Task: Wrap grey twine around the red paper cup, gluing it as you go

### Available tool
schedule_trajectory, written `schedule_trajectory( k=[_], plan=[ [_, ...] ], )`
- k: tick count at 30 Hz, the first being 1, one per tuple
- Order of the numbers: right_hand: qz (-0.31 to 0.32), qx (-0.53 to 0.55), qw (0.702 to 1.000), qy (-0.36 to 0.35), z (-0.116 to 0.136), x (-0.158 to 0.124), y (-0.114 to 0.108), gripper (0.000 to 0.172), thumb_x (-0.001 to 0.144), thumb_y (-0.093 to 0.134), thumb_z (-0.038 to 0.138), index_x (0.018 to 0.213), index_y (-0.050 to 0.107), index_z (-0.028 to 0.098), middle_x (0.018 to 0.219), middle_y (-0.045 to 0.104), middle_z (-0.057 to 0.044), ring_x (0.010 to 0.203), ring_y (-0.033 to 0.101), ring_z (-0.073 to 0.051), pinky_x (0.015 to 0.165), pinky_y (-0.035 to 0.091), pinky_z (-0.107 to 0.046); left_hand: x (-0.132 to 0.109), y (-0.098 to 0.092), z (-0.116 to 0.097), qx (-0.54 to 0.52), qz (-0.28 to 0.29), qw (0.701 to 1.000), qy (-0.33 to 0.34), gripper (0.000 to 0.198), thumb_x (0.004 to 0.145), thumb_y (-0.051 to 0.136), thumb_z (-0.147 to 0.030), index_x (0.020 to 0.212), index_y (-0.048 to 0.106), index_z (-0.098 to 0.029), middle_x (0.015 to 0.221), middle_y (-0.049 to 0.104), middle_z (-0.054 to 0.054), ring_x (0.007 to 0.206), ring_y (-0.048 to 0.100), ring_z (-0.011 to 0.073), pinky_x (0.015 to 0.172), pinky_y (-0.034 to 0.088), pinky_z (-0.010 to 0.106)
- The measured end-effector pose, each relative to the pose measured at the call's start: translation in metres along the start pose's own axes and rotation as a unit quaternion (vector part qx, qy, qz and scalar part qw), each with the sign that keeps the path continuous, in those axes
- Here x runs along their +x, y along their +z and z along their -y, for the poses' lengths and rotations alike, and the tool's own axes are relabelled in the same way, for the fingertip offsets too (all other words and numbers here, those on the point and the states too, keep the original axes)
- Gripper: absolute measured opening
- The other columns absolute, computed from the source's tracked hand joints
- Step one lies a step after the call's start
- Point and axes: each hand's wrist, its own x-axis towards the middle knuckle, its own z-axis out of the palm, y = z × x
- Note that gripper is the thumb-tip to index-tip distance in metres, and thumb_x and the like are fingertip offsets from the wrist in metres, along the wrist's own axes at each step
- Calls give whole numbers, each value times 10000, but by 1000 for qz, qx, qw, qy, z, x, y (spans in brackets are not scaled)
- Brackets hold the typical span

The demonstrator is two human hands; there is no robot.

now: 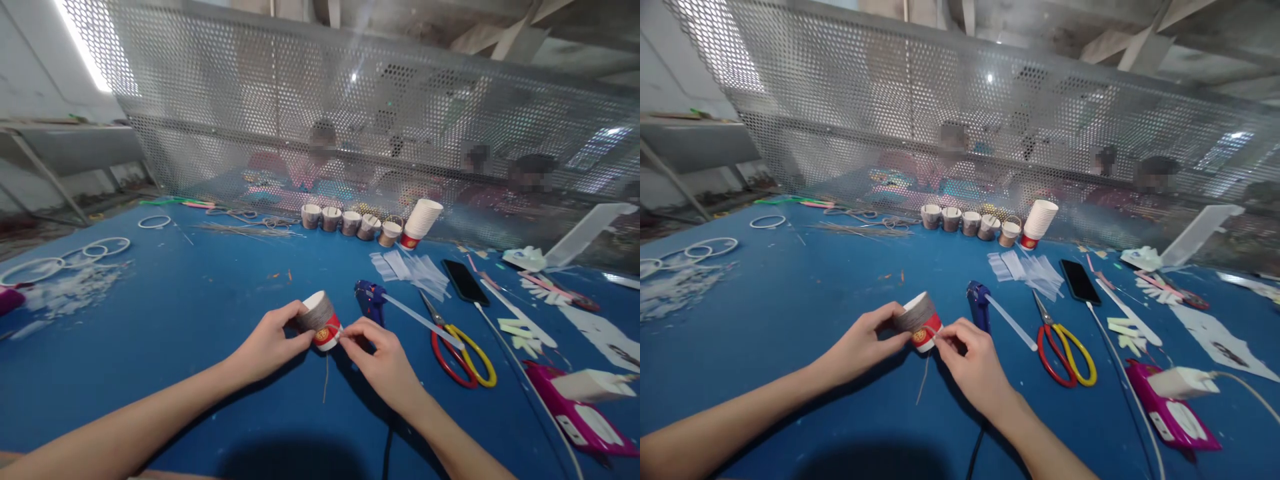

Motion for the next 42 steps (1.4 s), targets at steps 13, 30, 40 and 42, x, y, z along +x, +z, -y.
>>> schedule_trajectory(
  k=[13,30,40,42],
  plan=[
    [80,-299,893,-328,18,-29,22,249,946,397,204,930,631,121,715,632,-71,626,549,-175,587,403,-310,1,4,6,-29,-30,999,-17,97,757,565,-270,767,559,-174,713,611,-9,702,564,158,670,439,260],
    [-25,-141,980,138,-42,22,-52,314,767,568,471,888,643,191,820,686,-56,767,626,-235,730,481,-362,6,-2,2,-128,-92,986,-59,171,693,619,-333,702,542,-181,619,532,-39,579,489,123,554,376,233],
    [-58,-26,981,184,-36,28,-22,336,804,438,447,829,648,186,749,688,-53,714,629,-225,639,472,-317,6,-1,10,-100,-66,991,-63,161,726,588,-331,719,528,-181,653,545,-22,613,501,131,577,392,235],
    [-40,14,982,186,-20,17,-24,334,819,446,459,812,626,178,642,645,-28,631,611,-203,608,463,-297,6,-1,12,-92,-60,992,-57,144,727,588,-316,744,543,-180,684,565,-13,648,522,141,610,412,242]
  ],
)
